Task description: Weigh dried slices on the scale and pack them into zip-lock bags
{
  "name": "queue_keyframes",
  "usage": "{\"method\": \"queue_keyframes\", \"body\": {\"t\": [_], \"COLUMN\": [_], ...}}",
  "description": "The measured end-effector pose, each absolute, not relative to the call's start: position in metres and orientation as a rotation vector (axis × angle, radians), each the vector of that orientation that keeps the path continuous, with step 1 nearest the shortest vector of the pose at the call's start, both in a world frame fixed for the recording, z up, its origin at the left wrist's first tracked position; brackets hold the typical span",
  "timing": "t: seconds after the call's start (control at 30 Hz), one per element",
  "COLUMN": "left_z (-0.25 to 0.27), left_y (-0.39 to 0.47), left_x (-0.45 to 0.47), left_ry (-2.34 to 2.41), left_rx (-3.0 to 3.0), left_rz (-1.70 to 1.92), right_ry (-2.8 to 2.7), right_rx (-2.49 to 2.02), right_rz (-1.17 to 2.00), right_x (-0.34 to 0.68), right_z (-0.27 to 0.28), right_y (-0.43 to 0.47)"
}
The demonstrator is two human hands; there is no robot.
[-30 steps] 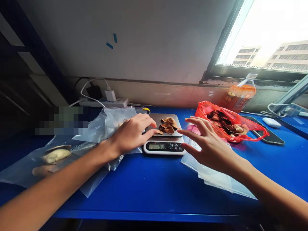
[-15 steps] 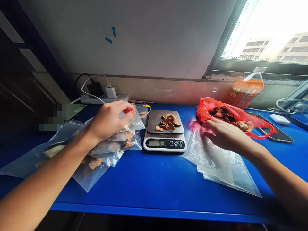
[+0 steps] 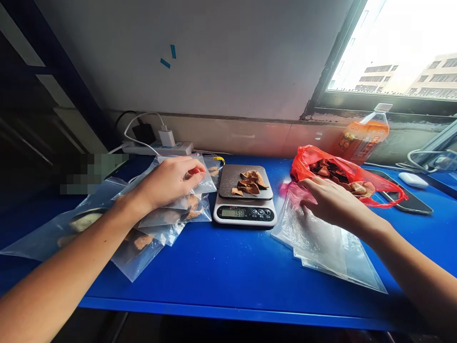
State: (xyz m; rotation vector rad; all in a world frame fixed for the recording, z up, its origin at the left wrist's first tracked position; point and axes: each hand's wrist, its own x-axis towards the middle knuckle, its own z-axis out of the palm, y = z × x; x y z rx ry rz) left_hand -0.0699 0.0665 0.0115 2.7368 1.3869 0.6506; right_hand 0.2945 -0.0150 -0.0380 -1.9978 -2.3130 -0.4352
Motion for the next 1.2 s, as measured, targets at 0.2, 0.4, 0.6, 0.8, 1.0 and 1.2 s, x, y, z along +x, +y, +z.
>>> {"method": "queue_keyframes", "body": {"t": [0.2,0.4,0.6,0.8,1.0,1.2], "left_z": [0.011,0.018,0.024,0.008,0.004,0.001], "left_y": [0.068,0.059,0.007,-0.021,-0.018,-0.015], "left_x": [-0.072,-0.07,-0.044,-0.031,-0.037,-0.033], "left_ry": [1.347,1.269,0.62,0.247,0.134,-0.019], "left_rx": [2.773,2.824,2.98,2.793,2.636,2.679], "left_rz": [0.607,0.628,0.829,0.943,0.803,0.72], "right_ry": [-2.243,-2.28,-2.193,-2.04,-2.206,-2.208], "right_rx": [-2.012,-1.661,-1.136,-0.944,-0.63,-0.631], "right_rz": [-0.308,-0.216,-0.098,0.209,0.349,0.452], "right_x": [0.299,0.297,0.238,0.18,0.177,0.182], "right_z": [-0.045,-0.036,-0.011,-0.019,-0.031,-0.034], "right_y": [-0.004,-0.007,-0.054,-0.08,-0.088,-0.089]}}
